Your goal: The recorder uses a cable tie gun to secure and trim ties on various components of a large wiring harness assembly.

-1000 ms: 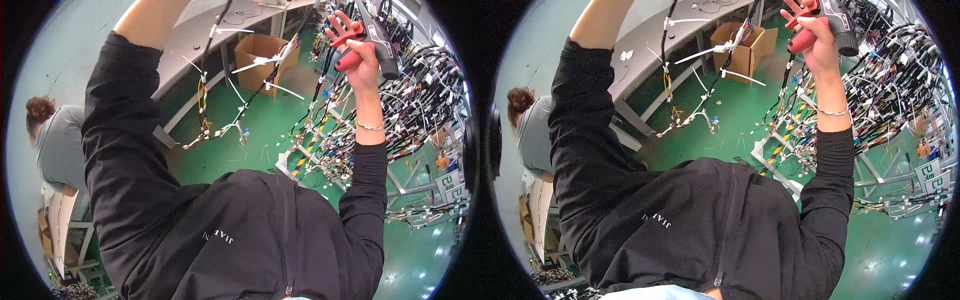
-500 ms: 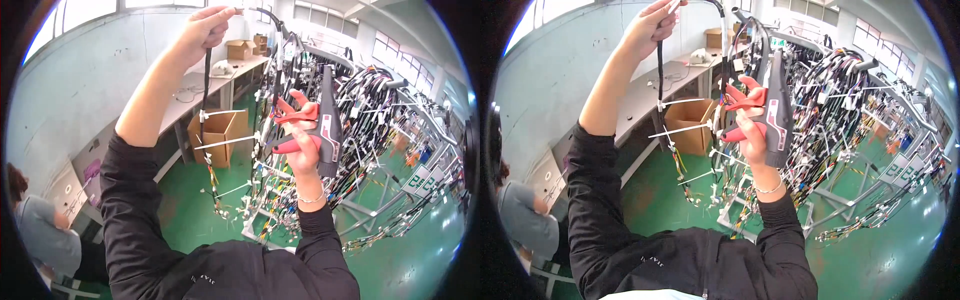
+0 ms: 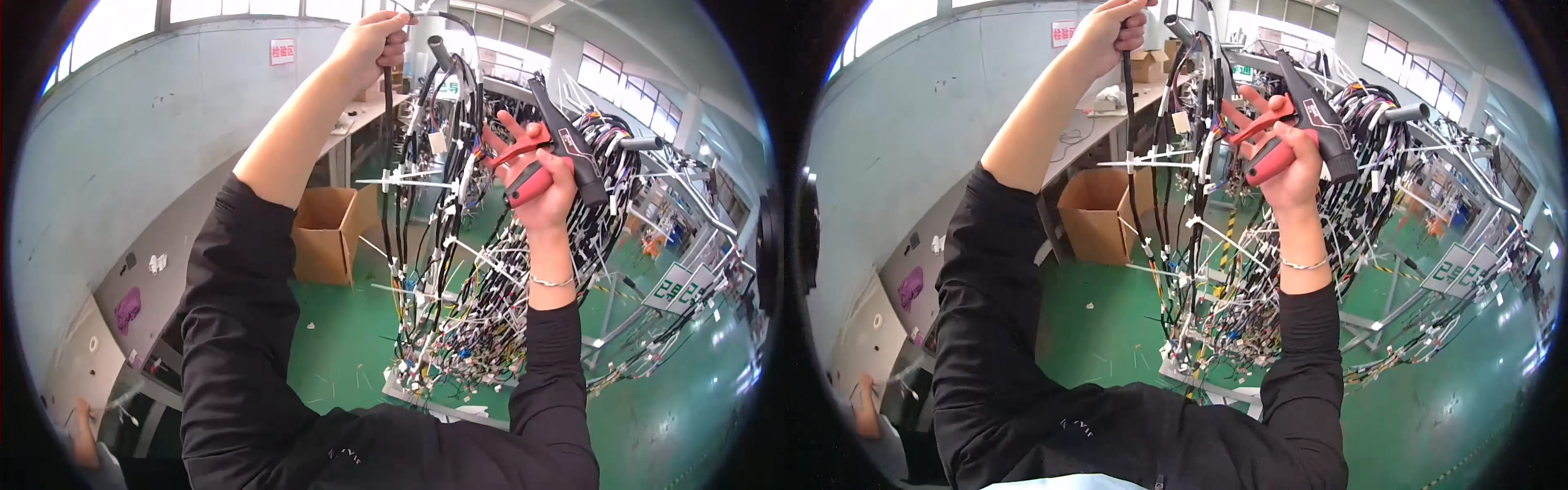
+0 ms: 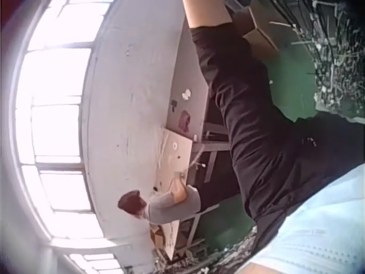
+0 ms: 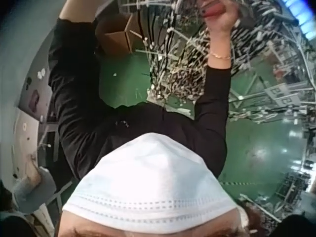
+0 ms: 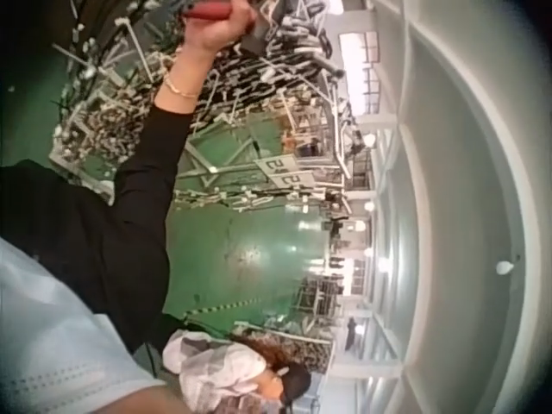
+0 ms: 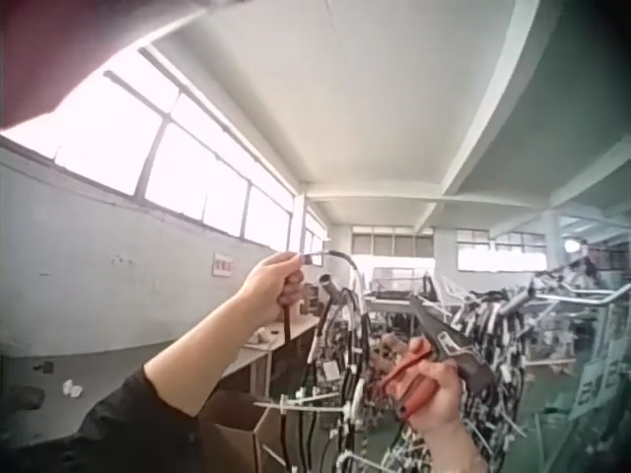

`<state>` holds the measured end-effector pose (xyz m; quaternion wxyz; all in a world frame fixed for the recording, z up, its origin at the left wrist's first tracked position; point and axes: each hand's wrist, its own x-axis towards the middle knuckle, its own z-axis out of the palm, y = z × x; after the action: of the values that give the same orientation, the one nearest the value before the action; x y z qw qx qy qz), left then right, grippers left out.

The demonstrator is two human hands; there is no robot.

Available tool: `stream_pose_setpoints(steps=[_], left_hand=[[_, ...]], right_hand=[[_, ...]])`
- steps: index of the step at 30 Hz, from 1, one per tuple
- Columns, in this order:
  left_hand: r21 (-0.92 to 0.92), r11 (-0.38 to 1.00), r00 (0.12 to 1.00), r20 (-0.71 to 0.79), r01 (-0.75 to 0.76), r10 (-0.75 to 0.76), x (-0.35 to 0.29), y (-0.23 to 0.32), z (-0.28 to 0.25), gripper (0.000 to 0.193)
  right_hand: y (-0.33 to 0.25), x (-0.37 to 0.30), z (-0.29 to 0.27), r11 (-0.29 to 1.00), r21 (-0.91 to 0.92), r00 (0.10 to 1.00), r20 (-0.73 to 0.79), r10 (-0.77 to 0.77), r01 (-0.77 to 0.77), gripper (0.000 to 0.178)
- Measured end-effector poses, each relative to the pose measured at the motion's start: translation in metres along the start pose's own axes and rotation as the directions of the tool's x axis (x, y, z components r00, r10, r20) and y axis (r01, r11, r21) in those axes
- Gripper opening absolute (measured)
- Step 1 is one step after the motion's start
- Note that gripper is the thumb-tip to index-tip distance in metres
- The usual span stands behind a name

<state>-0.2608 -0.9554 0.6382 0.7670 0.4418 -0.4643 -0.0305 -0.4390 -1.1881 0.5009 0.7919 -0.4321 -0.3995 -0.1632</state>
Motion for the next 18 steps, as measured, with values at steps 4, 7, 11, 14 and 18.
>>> stream_pose_setpoints(steps=[4,7,11,14,18], left_hand=[[-0.128,0.991,0.993,-0.110,-0.042,0.028,-0.002,-0.022,-0.014,0.015],[-0.236,0.966,0.986,-0.150,-0.104,0.070,0.001,-0.027,-0.026,0.012],[-0.281,0.948,0.982,-0.158,-0.149,0.107,0.009,-0.038,-0.026,0.011],[-0.312,0.929,0.956,-0.271,-0.198,0.113,0.008,-0.044,-0.021,0.012],[-0.363,0.888,0.933,-0.317,-0.283,0.168,0.032,-0.033,-0.033,0.014]], right_hand=[[0.004,0.010,-0.002,1.000,-0.006,1.000,-0.005,-0.022,0.022,0.029],[0.000,0.022,0.005,0.992,-0.109,0.995,-0.064,-0.070,0.063,0.026],[0.001,0.015,0.012,0.898,-0.389,0.926,-0.221,-0.308,0.206,0.026],[0.021,-0.011,0.024,0.837,-0.463,0.850,-0.276,-0.449,0.291,0.026],[0.050,-0.024,0.062,0.801,-0.550,0.876,-0.235,-0.422,0.238,0.032]])
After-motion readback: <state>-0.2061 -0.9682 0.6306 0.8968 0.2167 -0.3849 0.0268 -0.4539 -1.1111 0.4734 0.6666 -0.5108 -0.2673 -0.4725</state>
